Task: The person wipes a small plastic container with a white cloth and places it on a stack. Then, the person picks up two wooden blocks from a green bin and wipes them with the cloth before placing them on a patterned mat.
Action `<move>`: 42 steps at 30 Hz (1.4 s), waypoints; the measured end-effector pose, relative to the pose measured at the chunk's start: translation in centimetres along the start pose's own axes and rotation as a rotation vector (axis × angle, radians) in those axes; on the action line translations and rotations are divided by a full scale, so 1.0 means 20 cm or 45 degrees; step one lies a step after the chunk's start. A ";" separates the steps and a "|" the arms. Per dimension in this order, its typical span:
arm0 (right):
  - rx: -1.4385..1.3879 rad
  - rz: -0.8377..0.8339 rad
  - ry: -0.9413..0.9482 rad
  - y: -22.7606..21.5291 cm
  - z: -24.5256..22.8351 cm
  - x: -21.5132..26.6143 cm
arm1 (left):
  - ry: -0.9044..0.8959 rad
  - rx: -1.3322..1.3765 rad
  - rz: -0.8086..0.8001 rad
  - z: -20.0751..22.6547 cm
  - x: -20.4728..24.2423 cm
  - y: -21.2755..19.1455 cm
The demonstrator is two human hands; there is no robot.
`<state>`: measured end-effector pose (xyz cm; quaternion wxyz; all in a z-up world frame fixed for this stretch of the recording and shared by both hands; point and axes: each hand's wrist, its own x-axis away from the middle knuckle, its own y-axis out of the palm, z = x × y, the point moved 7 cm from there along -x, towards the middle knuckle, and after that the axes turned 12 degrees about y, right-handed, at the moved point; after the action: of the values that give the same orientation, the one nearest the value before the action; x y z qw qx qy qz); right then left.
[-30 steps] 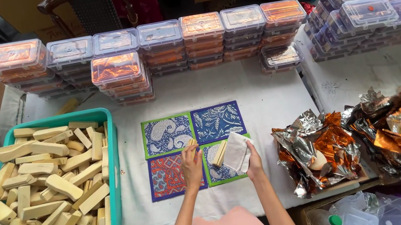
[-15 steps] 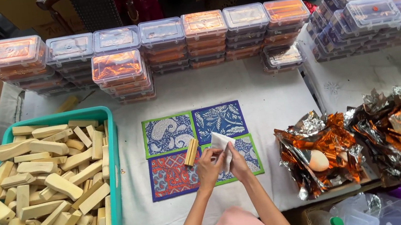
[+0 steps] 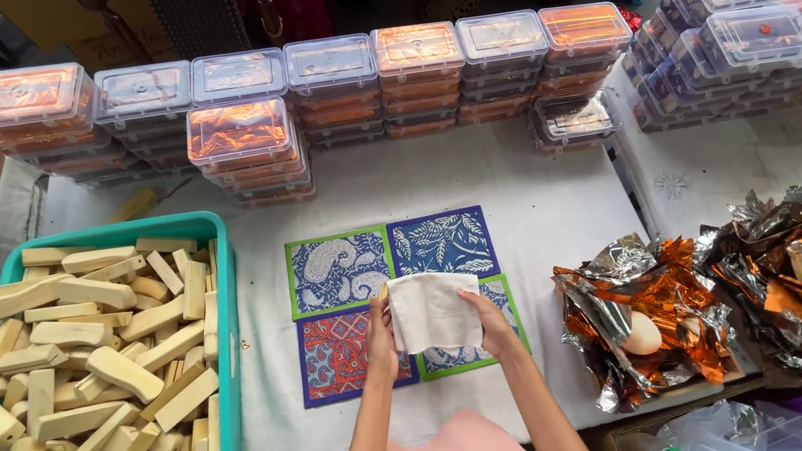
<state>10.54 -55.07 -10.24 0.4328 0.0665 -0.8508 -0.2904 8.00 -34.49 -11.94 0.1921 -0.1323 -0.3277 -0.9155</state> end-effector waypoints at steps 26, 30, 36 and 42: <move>-0.878 -0.644 -0.229 -0.09 0.05 -0.04 | 0.789 -1.246 -0.010 0.35 0.30 0.20; -0.788 -0.692 -0.271 -0.07 0.04 -0.02 | 1.449 -2.005 0.042 0.39 0.24 0.10; -0.363 -0.353 -0.261 -0.03 0.12 -0.03 | 0.856 -1.856 0.022 0.33 0.14 -0.03; -0.177 -0.350 -0.122 0.17 0.21 -0.14 | 1.018 -1.856 -0.181 0.49 0.36 0.42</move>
<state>9.39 -49.38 -12.15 0.3514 0.1382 -0.8312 -0.4081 6.36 -36.08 2.62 0.1021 0.1325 0.4322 -0.8861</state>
